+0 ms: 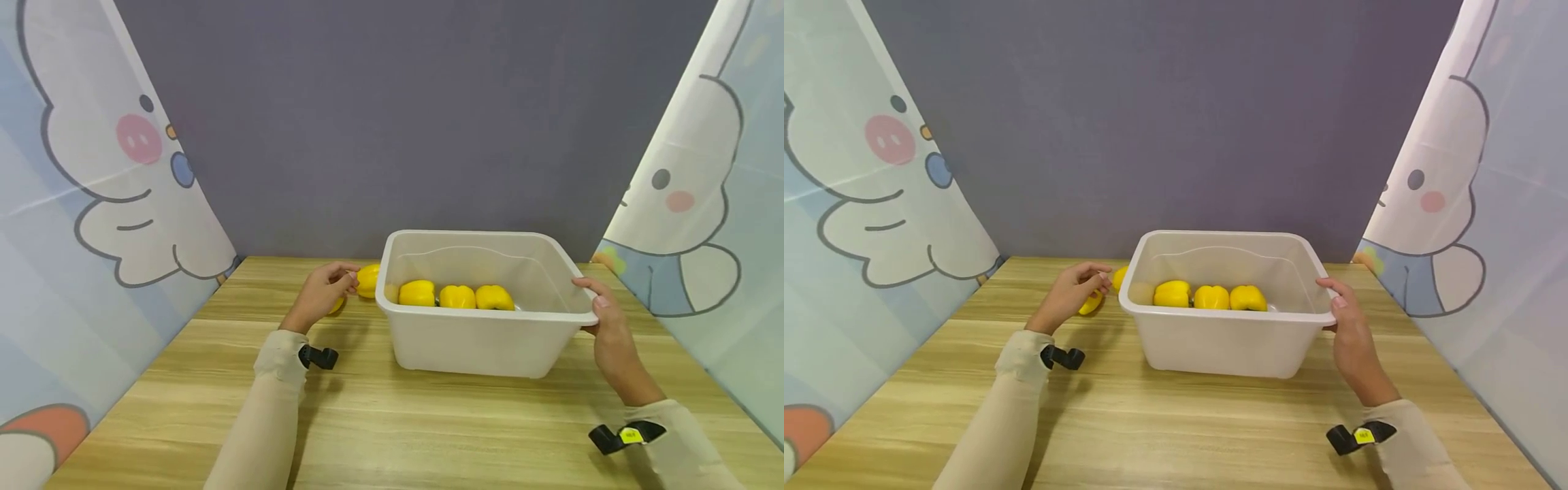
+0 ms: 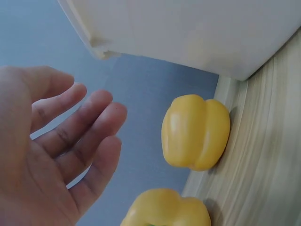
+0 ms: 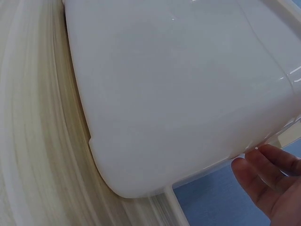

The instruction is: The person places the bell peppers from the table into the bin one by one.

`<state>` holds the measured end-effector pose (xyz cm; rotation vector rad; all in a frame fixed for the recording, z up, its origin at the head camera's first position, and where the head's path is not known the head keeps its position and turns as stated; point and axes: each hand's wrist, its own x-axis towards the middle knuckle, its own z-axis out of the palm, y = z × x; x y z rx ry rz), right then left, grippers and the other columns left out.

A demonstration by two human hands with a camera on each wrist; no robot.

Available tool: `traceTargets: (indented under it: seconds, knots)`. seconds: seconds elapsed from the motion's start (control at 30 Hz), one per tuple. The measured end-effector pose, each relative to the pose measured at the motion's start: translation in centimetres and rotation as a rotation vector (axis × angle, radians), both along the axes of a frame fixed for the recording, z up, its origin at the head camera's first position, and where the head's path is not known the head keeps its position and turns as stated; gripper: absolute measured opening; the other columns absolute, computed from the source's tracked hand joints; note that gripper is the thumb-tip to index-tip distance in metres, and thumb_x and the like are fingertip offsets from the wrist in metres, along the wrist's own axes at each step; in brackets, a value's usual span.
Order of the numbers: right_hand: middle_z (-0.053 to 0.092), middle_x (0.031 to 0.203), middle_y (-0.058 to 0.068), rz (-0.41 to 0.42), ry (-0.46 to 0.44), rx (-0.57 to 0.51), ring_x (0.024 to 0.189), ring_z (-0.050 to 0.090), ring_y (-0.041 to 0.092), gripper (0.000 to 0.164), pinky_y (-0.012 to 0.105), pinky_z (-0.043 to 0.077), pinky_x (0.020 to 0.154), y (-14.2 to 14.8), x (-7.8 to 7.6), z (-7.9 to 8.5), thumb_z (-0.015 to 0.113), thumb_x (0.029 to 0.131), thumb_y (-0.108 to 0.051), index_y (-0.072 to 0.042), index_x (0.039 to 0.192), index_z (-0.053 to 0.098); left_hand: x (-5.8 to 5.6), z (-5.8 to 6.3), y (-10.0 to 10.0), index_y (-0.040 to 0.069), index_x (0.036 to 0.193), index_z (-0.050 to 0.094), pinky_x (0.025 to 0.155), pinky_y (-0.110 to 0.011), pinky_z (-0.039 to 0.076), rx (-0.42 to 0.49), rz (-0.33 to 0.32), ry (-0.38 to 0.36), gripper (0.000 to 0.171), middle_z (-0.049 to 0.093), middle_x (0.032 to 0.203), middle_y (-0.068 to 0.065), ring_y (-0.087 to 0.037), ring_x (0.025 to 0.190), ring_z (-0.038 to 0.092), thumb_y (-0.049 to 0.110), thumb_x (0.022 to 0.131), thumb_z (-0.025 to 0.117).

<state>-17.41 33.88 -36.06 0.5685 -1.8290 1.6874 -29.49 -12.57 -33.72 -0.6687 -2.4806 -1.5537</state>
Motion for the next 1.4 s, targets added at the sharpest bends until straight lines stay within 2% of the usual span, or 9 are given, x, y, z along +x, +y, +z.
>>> traceTargets:
  seconds: [0.23,0.5,0.73,0.93,1.0,1.17,1.4]
  knots:
    - [0.054,0.124,0.006,0.010,0.013,-0.007,0.089,0.056,0.012,0.041,0.019,0.048,0.069,0.2,0.1,0.1,0.030,0.107,-0.022,-0.008,0.136,0.056,-0.3,-0.4,-0.4,0.014,0.125,0.066,0.084,-0.044,0.054,0.008,0.038,0.039,0.027,0.070,0.102,-0.013,-0.022,0.088,0.066,0.029,0.105,0.056]
    - [0.054,0.123,0.007,0.014,0.008,0.000,0.091,0.056,0.014,0.041,0.020,0.048,0.070,0.2,0.1,0.0,0.029,0.107,-0.021,-0.007,0.136,0.055,-0.6,-1.1,-1.2,0.014,0.122,0.067,0.086,-0.057,0.051,0.035,0.078,0.057,0.024,0.068,0.097,-0.006,-0.024,0.086,0.065,0.027,0.105,0.055]
    - [0.053,0.124,0.008,0.011,0.018,0.013,0.091,0.056,0.014,0.042,0.020,0.048,0.070,0.1,0.2,0.1,0.028,0.107,-0.020,-0.006,0.137,0.054,-0.6,-1.2,-1.6,0.014,0.124,0.066,0.085,-0.050,0.053,0.012,0.093,0.064,0.026,0.068,0.097,-0.006,-0.022,0.086,0.065,0.028,0.105,0.055]
    - [0.052,0.125,0.008,-0.016,0.008,0.033,0.091,0.055,0.015,0.043,0.019,0.048,0.070,0.1,0.2,0.2,0.027,0.108,-0.021,-0.004,0.138,0.053,-0.6,-1.3,-1.9,0.012,0.125,0.065,0.082,-0.046,0.053,0.014,0.111,0.049,0.027,0.069,0.103,-0.015,-0.037,0.096,0.064,0.026,0.105,0.055]
    - [0.053,0.125,0.008,-0.024,0.005,0.038,0.091,0.055,0.014,0.043,0.019,0.048,0.070,0.1,0.2,0.1,0.027,0.108,-0.021,-0.004,0.138,0.053,-0.6,-1.3,-2.0,0.012,0.126,0.065,0.080,-0.044,0.053,0.006,0.124,0.050,0.028,0.068,0.106,-0.017,-0.038,0.097,0.063,0.027,0.106,0.054]
    - [0.053,0.123,0.008,-0.027,0.000,0.025,0.091,0.056,0.014,0.042,0.018,0.049,0.070,-0.1,0.2,0.1,0.028,0.107,-0.021,-0.005,0.137,0.054,-0.5,-1.3,-2.4,0.010,0.126,0.066,0.076,-0.042,0.051,-0.033,0.173,0.082,0.028,0.066,0.112,-0.017,-0.031,0.096,0.060,0.026,0.106,0.055]
    - [0.053,0.122,0.008,-0.032,-0.001,0.022,0.090,0.056,0.014,0.042,0.018,0.049,0.070,-0.2,0.3,0.1,0.028,0.107,-0.020,-0.005,0.137,0.054,-0.5,-1.6,-2.7,0.010,0.123,0.067,0.089,-0.045,0.048,-0.036,0.226,0.085,0.024,0.065,0.113,-0.009,-0.025,0.104,0.057,0.023,0.104,0.058]
